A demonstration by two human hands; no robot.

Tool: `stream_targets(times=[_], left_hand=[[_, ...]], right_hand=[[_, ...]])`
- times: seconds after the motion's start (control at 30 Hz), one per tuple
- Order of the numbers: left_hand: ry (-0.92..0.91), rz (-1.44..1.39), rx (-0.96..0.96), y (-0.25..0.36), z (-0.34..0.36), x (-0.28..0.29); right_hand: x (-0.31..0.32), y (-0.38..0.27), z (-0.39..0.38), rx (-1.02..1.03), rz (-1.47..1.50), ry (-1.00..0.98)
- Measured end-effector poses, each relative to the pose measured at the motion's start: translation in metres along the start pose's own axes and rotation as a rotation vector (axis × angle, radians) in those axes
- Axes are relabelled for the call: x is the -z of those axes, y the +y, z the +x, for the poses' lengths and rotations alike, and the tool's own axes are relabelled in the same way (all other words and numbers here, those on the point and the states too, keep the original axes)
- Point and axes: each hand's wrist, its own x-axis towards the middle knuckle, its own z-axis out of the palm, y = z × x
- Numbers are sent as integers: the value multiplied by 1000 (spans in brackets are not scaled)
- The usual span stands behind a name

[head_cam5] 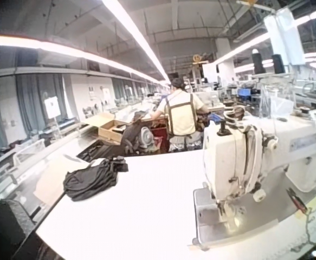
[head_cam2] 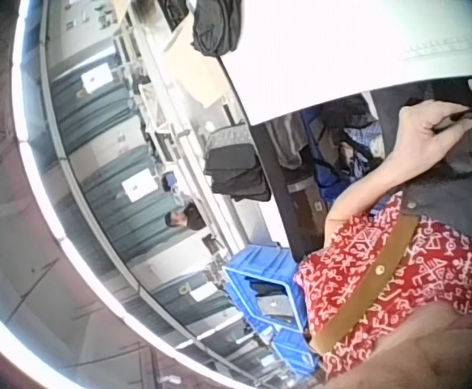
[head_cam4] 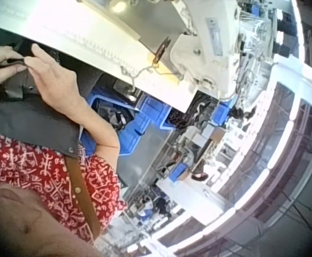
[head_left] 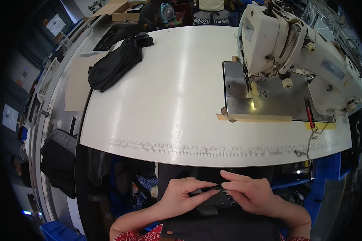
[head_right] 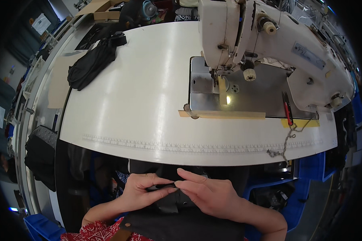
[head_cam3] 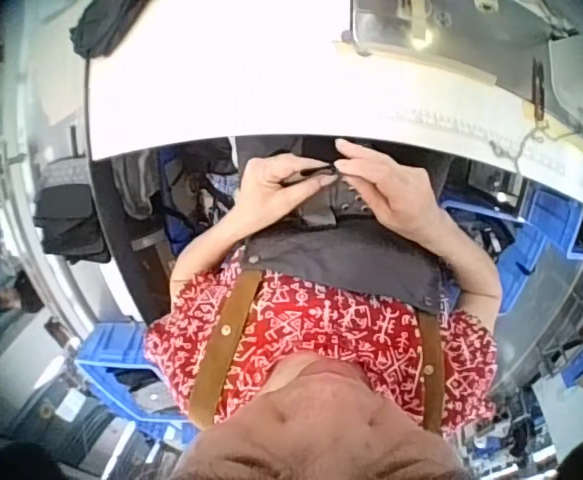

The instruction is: The person sews black leather pieces together using an industrial sewing machine and thread.

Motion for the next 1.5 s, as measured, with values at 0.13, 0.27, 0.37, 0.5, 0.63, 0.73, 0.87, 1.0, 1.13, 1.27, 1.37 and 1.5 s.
stream_targets(times=[0.13, 0.27, 0.37, 0.5, 0.63, 0.73, 0.87, 1.0, 1.13, 1.27, 1.37, 1.5], left_hand=[[21, -5, -12, -4, -3, -5], [47, -3, -2, -2, -4, -6], [55, 19, 36, 2, -5, -5], [26, 5, 67, -3, -7, -4], [11, -43, 94, -3, -7, 0], [3, -130, 142, -5, -6, 4], [-89, -127, 198, 1, -4, 10], [-80, -90, 176, 5, -4, 12], [-7, -104, 83, 2, -7, 7], [-13, -118, 118, 2, -7, 7], [-27, -136, 152, 1, -7, 7], [-24, -171, 161, 2, -8, 7]], right_hand=[[5, 1, -4, 115, -158, -77], [5, 3, -4, 273, -338, -51], [4, 2, -5, 327, -440, -24], [4, 1, -9, 306, -460, -16], [7, -5, -3, 354, -477, -26], [9, -9, 2, 374, -463, -71], [8, -9, 2, 381, -447, -77], [10, -11, 1, 379, -420, -97], [8, -12, 0, 387, -393, -102], [7, -11, -1, 389, -411, -88], [7, -10, -1, 385, -414, -86], [9, -11, 0, 390, -431, -95]])
